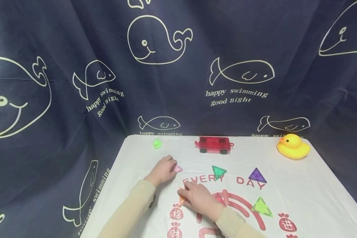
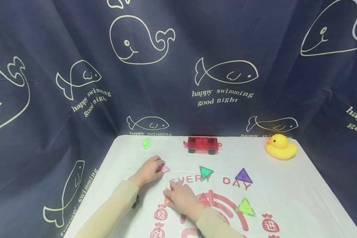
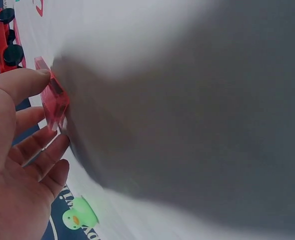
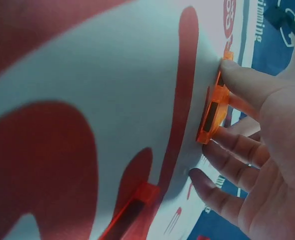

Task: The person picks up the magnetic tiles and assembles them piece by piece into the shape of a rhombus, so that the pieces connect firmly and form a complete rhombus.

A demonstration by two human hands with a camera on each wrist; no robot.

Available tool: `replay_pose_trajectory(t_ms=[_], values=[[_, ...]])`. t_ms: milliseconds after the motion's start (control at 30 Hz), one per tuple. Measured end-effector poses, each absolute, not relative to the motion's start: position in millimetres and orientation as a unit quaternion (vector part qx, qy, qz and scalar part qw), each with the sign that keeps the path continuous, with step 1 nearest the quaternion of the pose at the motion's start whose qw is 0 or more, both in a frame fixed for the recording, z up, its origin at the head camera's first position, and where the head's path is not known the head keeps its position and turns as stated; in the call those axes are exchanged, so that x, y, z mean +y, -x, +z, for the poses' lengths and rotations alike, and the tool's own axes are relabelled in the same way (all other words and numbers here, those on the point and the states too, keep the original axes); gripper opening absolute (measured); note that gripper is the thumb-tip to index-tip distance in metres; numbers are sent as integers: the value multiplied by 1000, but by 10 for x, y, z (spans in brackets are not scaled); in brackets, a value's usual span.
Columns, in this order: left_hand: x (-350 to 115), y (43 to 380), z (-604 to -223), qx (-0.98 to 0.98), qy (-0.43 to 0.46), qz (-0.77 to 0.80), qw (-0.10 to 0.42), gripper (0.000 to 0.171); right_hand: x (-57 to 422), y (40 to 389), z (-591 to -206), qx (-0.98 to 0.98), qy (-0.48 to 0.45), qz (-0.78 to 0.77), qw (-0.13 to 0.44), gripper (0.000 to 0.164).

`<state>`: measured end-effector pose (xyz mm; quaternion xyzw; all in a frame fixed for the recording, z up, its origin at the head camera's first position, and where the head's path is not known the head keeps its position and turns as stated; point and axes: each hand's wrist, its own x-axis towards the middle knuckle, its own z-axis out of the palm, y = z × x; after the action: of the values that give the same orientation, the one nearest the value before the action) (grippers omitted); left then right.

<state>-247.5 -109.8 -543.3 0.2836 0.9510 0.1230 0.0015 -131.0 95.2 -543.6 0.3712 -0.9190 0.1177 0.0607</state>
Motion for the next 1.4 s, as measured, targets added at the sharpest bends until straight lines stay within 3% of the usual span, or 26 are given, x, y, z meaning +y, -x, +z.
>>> replay_pose_trajectory(t_ms=[300, 600, 1200, 1400], values=[[-1141, 2448, -5437, 951, -242, 191, 15, 46, 999, 1464, -5461, -927, -332, 169, 37, 62], [-1184, 2416, -5472, 949, -204, 239, 23, 45, 1043, 1609, -5486, -934, -298, 198, 4, 59], [-1125, 2157, -5522, 942, -175, 284, -49, 26, 1091, 1780, -5502, -935, -278, 221, -5, 57], [-1113, 2111, -5541, 946, -174, 271, -45, 20, 1067, 1806, -5456, -937, -263, 229, -21, 56]])
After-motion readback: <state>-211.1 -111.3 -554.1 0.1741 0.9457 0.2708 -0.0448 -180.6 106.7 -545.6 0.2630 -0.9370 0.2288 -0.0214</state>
